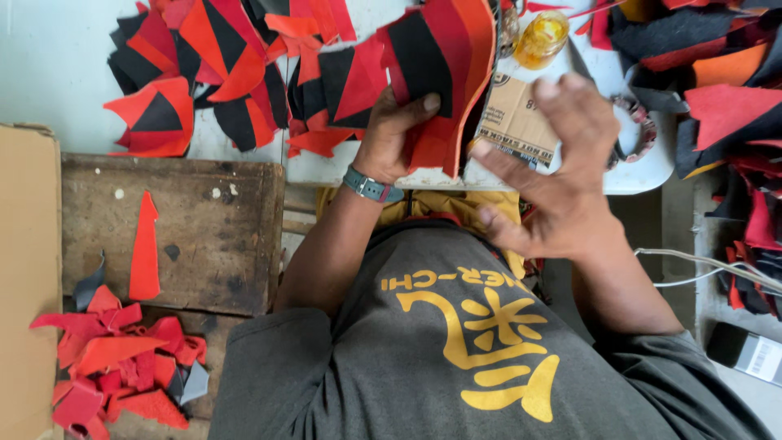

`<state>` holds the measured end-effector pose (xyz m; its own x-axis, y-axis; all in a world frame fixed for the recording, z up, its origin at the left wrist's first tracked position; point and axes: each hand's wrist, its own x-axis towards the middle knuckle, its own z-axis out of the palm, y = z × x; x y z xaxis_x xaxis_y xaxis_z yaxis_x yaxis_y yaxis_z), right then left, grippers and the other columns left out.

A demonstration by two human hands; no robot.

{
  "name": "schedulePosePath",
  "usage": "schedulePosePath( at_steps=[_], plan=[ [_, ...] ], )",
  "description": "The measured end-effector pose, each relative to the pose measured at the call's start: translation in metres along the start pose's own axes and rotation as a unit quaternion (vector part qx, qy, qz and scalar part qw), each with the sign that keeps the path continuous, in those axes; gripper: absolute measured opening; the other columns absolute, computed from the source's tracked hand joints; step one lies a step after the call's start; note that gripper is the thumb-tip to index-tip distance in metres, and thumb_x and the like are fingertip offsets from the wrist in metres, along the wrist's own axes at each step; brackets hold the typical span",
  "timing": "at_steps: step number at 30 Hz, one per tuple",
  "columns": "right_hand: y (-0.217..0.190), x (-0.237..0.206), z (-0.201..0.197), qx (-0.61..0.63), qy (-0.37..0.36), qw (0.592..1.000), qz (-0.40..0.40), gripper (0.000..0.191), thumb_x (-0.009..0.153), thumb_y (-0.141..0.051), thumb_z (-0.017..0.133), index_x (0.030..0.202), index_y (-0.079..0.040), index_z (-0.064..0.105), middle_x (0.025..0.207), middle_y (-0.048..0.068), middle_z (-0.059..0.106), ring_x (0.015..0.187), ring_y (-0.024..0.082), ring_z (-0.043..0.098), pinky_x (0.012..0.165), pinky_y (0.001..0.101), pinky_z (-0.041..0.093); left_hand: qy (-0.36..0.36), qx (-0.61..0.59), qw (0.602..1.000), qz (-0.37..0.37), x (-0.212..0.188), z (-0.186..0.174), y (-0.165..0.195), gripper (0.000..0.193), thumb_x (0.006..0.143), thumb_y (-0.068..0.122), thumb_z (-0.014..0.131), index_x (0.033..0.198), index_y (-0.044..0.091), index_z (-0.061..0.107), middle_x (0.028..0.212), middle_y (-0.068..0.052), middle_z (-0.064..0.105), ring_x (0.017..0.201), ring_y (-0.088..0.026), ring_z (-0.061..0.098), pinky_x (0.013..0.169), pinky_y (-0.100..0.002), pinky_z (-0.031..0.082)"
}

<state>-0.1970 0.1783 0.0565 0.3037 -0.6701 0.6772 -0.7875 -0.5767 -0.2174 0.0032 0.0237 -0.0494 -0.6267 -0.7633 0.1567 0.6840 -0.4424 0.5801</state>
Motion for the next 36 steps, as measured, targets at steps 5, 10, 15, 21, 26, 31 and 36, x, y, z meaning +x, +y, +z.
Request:
schedulePosePath(
  at_steps=[5,10,15,21,26,31,36],
  plan=[
    [0.012,0.011,-0.005,-0.046,0.04,0.998,-0.015,0.05,0.088,-0.045,0.074,0.127,-0.016,0.083,0.159,0.023,0.038,0.145,0.045,0.032,0.122,0.0588,0.027,-0.002,-0.005,0.997,-0.071,-0.005,0.007,0.0,0.048,0.096,0.006,0.076,0.139,-0.001,0.056,0.131,-0.014,0.068,0.118,-0.025,0.069,0.103,-0.041,0.058],
    [0.028,0.024,-0.019,-0.073,0.047,0.996,-0.014,0.049,0.086,-0.045,0.074,0.122,-0.013,0.084,0.153,0.025,0.04,0.139,0.048,0.034,0.117,0.0604,0.029,-0.007,0.027,0.995,-0.1,-0.009,0.008,0.005,0.056,0.092,0.006,0.08,0.141,0.0,0.054,0.132,-0.014,0.067,0.119,-0.025,0.068,0.103,-0.04,0.058],
    [0.04,0.036,-0.028,-0.136,0.028,0.99,-0.015,0.053,0.088,-0.044,0.072,0.126,-0.011,0.084,0.154,0.028,0.039,0.14,0.048,0.034,0.115,0.0597,0.028,-0.023,0.067,0.993,-0.098,-0.013,0.011,0.007,0.056,0.092,0.003,0.077,0.143,-0.001,0.054,0.131,-0.013,0.069,0.119,-0.024,0.068,0.104,-0.04,0.057],
    [0.063,0.014,-0.021,0.009,0.089,0.99,0.11,0.07,0.101,-0.041,0.069,0.157,-0.002,0.053,0.159,0.025,0.037,0.15,0.039,0.04,0.122,0.0495,0.039,0.114,0.185,0.97,0.108,-0.024,-0.002,0.088,0.039,0.095,-0.004,0.07,0.132,0.001,0.059,0.122,-0.011,0.069,0.109,-0.026,0.072,0.099,-0.045,0.062],
    [0.083,-0.029,0.043,0.18,0.102,0.965,0.164,0.071,0.109,-0.028,0.071,0.165,-0.002,0.037,0.155,0.019,0.044,0.137,0.025,0.051,0.11,0.0346,0.051,0.203,0.224,0.935,0.187,-0.057,-0.046,0.2,0.023,0.098,-0.008,0.067,0.121,-0.005,0.063,0.112,-0.014,0.073,0.102,-0.03,0.076,0.096,-0.048,0.065],
    [0.091,-0.056,0.113,0.343,0.088,0.899,0.256,0.065,0.109,-0.001,0.074,0.162,0.002,0.036,0.116,0.011,0.062,0.107,0.018,0.064,0.1,0.0292,0.053,0.273,0.323,0.9,0.103,-0.08,-0.086,0.224,0.027,0.095,-0.007,0.07,0.122,-0.005,0.066,0.112,-0.011,0.074,0.102,-0.026,0.074,0.095,-0.042,0.064],
    [0.088,-0.062,0.153,0.355,0.026,0.871,0.339,0.074,0.101,0.009,0.077,0.161,0.007,0.035,0.105,0.011,0.07,0.102,0.017,0.069,0.095,0.0282,0.057,0.352,0.349,0.868,0.016,-0.079,-0.109,0.206,0.033,0.087,-0.004,0.074,0.119,-0.003,0.066,0.11,-0.009,0.075,0.1,-0.023,0.075,0.089,-0.039,0.064]
  ],
)
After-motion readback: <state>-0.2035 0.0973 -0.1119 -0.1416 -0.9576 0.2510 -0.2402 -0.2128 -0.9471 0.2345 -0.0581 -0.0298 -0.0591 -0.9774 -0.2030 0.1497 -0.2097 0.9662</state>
